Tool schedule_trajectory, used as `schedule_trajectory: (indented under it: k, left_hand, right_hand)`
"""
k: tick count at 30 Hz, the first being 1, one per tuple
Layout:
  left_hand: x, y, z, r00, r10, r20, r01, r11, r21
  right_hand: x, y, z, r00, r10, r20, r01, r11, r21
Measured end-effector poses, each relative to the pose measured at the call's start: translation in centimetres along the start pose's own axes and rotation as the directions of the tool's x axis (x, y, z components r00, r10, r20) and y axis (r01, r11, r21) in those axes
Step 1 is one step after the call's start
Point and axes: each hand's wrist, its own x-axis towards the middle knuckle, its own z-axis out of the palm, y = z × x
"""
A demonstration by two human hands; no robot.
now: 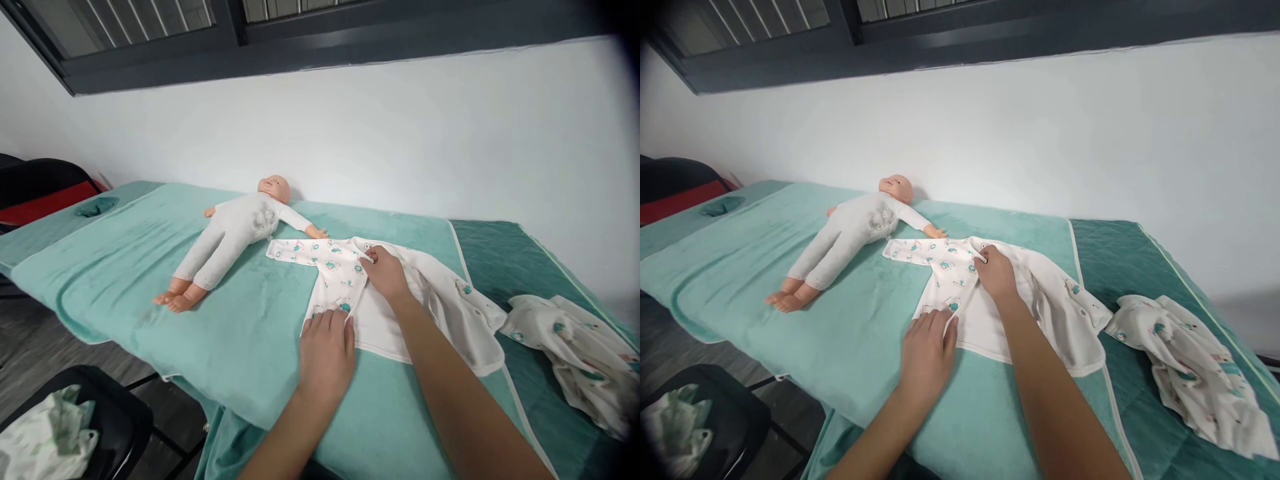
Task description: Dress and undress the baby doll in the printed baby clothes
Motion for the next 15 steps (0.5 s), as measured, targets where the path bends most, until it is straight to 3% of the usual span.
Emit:
schedule_trajectory:
  k: [4,7,10,15]
  left_hand:
    - [0.0,-0.1,0.0,0.999,-0.039,0.003,0.039,0.997,-0.071]
    - [0.6,-0.6,-0.9,0.99,-0.134,0.041,0.14,0.951,-0.274]
    - [1.8,-2.0,-2.6,0.951,-0.283,0.121,0.305,0.808,-0.504]
    - [4.0,-5.7,-5.1,0.872,-0.458,0.173,0.451,0.613,-0.648]
  right_hand:
    - [-0.2,0.0,-0.2,0.999,-0.002,0.038,-0.001,0.998,0.057]
    - [-0.2,-0.3,-0.4,0.995,0.01,0.094,-0.034,0.967,0.254]
    - [0.2,-1.5,-0.4,0.989,0.028,0.143,-0.087,0.9,0.428]
    - [1.9,-4.9,1.4,0.979,-0.031,0.201,-0.064,0.891,0.449]
